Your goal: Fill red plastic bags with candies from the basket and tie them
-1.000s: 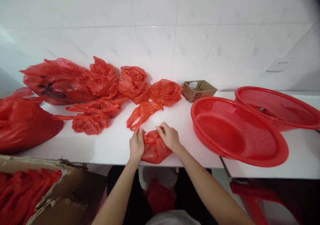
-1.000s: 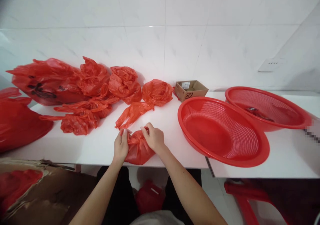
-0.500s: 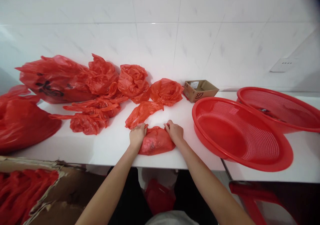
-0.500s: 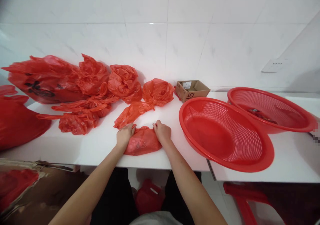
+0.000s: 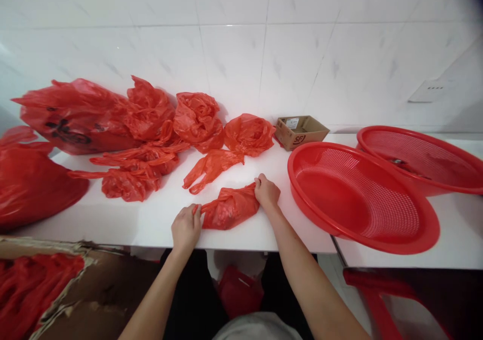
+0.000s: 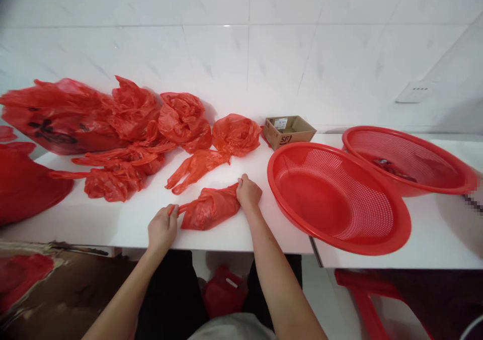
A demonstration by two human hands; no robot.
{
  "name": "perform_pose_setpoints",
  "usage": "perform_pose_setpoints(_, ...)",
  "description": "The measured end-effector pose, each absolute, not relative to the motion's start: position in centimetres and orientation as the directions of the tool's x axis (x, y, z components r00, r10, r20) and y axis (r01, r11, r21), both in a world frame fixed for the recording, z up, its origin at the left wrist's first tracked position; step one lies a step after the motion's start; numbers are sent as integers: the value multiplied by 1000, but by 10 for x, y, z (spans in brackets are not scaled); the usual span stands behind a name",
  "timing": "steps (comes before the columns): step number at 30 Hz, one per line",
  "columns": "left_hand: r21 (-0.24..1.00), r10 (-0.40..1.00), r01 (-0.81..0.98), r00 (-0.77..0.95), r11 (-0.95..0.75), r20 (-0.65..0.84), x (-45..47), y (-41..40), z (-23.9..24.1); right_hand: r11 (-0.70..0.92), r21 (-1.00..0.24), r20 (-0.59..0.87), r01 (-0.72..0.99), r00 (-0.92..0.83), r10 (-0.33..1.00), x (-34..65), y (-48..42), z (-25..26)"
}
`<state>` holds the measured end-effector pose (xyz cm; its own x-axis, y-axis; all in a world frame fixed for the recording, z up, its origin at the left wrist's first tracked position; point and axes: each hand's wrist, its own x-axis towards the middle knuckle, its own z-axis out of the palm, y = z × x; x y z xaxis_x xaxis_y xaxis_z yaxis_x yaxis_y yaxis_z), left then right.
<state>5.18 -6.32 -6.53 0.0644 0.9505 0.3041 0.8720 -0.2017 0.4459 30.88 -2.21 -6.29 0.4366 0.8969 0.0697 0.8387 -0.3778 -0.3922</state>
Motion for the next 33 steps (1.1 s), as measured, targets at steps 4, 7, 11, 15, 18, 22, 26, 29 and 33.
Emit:
perform_pose_setpoints(4,550,960,814,33,-188,279,34,-82,-62,-352,-439,88,827,430,899,308,-23,-65)
perform_pose_setpoints(7,608,966,771,34,-187,255,26,-76,-58,-321,-504,111,802,429,896,308,-25,-67)
perform_pose_setpoints(11,618,929,749,-6,-240,369,37,-62,-36,-258,-619,149,742,434,889,313,-25,-70)
perform_pose_setpoints(15,491,848,750,171,-442,502,86,-57,-11,-183,-731,165,657,430,888,318,-24,-73)
perform_pose_setpoints(18,404,873,785,344,-469,345,125,-51,-11,-126,-795,177,593,427,887,320,-25,-75)
perform_pose_setpoints(22,389,895,808,422,-443,143,138,-39,-17,-76,-847,200,526,447,872,323,-27,-76)
perform_pose_setpoints(26,447,817,737,576,-507,-22,104,-27,17,-51,-870,199,490,444,874,325,-26,-81)
perform_pose_setpoints(29,487,751,698,649,-525,-120,57,-18,59,-56,-874,190,483,445,875,326,-23,-86)
perform_pose_setpoints(33,408,790,780,582,-475,-192,-21,-5,90,-65,-869,186,490,445,876,327,-20,-89)
